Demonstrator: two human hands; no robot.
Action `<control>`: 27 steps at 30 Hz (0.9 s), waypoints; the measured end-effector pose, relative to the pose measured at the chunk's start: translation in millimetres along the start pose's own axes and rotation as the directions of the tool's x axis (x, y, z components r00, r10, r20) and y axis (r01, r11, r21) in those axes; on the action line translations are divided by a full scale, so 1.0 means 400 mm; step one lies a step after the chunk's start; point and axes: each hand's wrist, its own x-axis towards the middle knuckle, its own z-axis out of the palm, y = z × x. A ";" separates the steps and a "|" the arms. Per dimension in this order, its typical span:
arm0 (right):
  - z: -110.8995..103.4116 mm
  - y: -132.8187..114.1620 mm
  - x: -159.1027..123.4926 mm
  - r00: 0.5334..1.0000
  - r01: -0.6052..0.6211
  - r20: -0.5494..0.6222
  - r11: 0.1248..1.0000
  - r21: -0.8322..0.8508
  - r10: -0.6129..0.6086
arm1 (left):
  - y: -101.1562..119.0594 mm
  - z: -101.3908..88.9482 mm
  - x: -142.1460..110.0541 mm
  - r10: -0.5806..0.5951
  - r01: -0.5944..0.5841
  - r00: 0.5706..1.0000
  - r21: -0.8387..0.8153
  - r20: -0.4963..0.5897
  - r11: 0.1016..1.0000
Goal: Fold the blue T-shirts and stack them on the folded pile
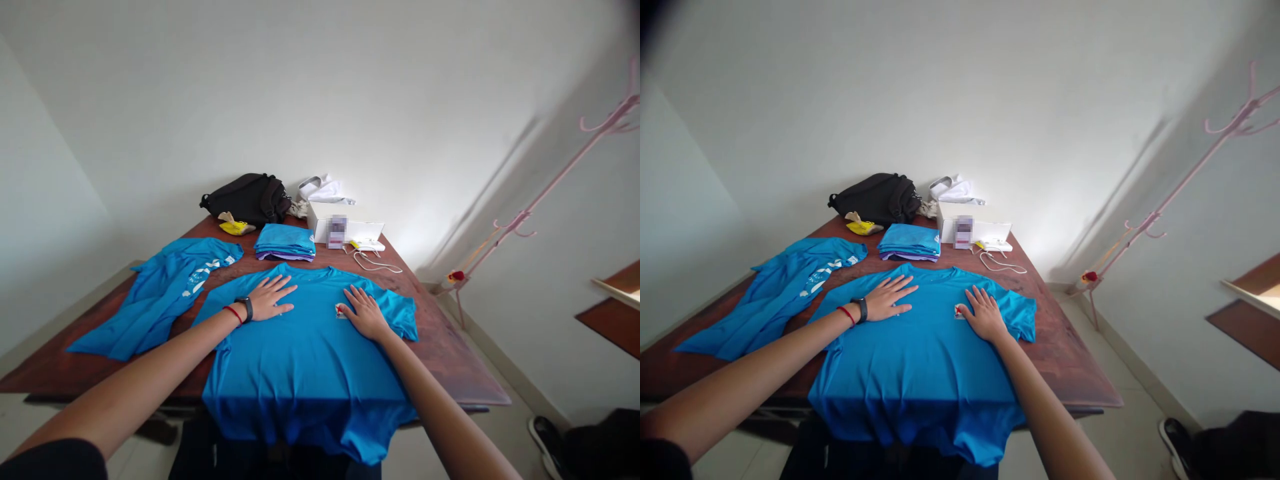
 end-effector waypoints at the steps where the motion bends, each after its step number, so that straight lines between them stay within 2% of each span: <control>1: 0.001 0.000 0.001 1.000 0.000 -0.002 1.000 0.006 0.000 | -0.009 -0.011 -0.014 -0.026 0.025 1.000 0.005 0.009 1.000; 5: 0.002 -0.002 0.004 1.000 -0.004 -0.012 0.999 0.045 0.004 | -0.022 -0.039 -0.039 -0.121 0.120 0.992 0.039 0.045 0.992; 9: -0.002 -0.005 0.000 0.999 0.005 -0.033 0.997 0.079 -0.002 | -0.034 -0.034 -0.026 -0.179 0.176 0.982 0.053 0.053 0.983; 15: -0.036 -0.019 0.013 1.000 -0.001 -0.030 0.994 0.105 0.004 | -0.095 -0.037 0.035 -0.303 0.303 0.951 -0.005 -0.059 0.953; 20: -0.086 -0.047 0.106 0.982 -0.045 -0.176 0.986 0.159 0.073 | -0.148 -0.071 0.132 -0.401 0.394 0.908 -0.076 -0.125 0.916; 23: -0.093 -0.054 0.191 0.977 -0.055 -0.196 0.983 0.178 0.090 | -0.174 -0.082 0.187 -0.459 0.446 0.885 -0.132 -0.086 0.885; 27: -0.071 -0.055 0.285 0.977 -0.079 -0.182 0.977 0.199 0.116 | -0.203 -0.082 0.226 -0.477 0.465 0.879 -0.203 -0.012 0.862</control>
